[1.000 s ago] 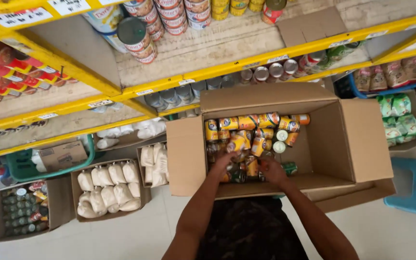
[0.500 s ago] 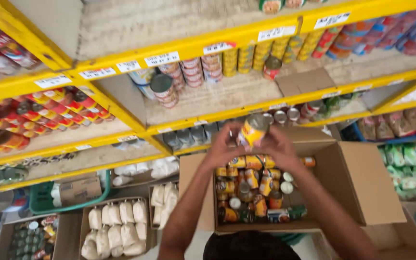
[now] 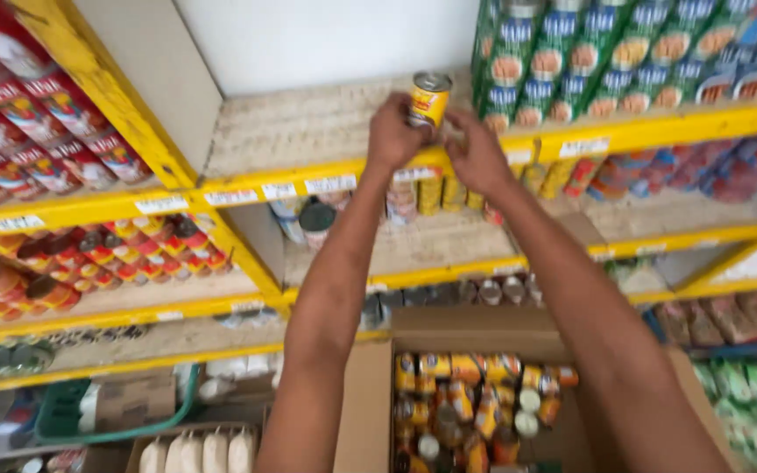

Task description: The recorder is taking canned food items out of a cardboard box and placing them onto grocery store shelves.

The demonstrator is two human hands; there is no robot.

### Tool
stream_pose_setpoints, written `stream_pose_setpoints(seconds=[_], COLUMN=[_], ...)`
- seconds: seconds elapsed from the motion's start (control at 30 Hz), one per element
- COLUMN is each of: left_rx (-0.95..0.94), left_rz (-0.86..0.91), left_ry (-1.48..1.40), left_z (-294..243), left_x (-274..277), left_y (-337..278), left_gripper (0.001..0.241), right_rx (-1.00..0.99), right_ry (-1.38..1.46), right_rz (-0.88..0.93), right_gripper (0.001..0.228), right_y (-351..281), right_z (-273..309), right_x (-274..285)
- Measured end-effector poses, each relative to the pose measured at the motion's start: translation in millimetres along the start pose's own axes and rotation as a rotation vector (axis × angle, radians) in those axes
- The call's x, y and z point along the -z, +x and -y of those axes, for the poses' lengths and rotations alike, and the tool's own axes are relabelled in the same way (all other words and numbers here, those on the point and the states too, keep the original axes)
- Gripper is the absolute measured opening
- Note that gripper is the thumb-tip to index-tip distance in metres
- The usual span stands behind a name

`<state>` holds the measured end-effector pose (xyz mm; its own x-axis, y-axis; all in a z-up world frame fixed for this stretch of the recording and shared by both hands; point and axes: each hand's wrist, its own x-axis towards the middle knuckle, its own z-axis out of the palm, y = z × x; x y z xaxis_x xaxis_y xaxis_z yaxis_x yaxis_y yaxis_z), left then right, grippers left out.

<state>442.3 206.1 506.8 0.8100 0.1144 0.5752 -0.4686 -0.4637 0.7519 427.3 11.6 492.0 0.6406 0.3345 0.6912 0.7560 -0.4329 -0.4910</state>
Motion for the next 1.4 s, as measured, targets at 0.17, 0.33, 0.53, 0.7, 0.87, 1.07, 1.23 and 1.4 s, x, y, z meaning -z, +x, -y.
stream_pose_setpoints(seconds=[0.17,0.33,0.53,0.7,0.87,1.07,1.23,1.4], left_rx=[0.072,0.164,0.14,0.15,0.321,0.367,0.201,0.341], left_rz=[-0.048,-0.02,0.282,0.189,0.049,0.172,0.363,0.106], left_ry=[-0.036,0.214,0.311,0.347,0.501,0.439,0.267,0.267], left_z=[14,36,6,-11,-17,12,69,-2], left_x=[-16,-33,-9,-2,-33,-43,-61,-42], left_y=[28,63,78,51,45,91,114,99], left_gripper=[0.051,0.061,0.077,0.076,0.055,0.06,0.048,0.067], right_rx=[-0.164,-0.305,-0.135,-0.173,-0.328,-0.285,-0.304,-0.338], right_ry=[0.065,-0.063,0.206,-0.132,-0.342,-0.386,-0.457,-0.555], right_rz=[-0.001,0.016,-0.04,0.003,0.09,0.08,0.038,0.001], right_gripper=[0.055,0.05,0.053,0.059,0.059,0.07,0.068,0.048], right_y=[21,30,28,21,32,46,34,29], right_z=[21,18,-5,15,49,34,34,13], right_x=[-6,-11,-11,-6,-5,-9,-17,-23])
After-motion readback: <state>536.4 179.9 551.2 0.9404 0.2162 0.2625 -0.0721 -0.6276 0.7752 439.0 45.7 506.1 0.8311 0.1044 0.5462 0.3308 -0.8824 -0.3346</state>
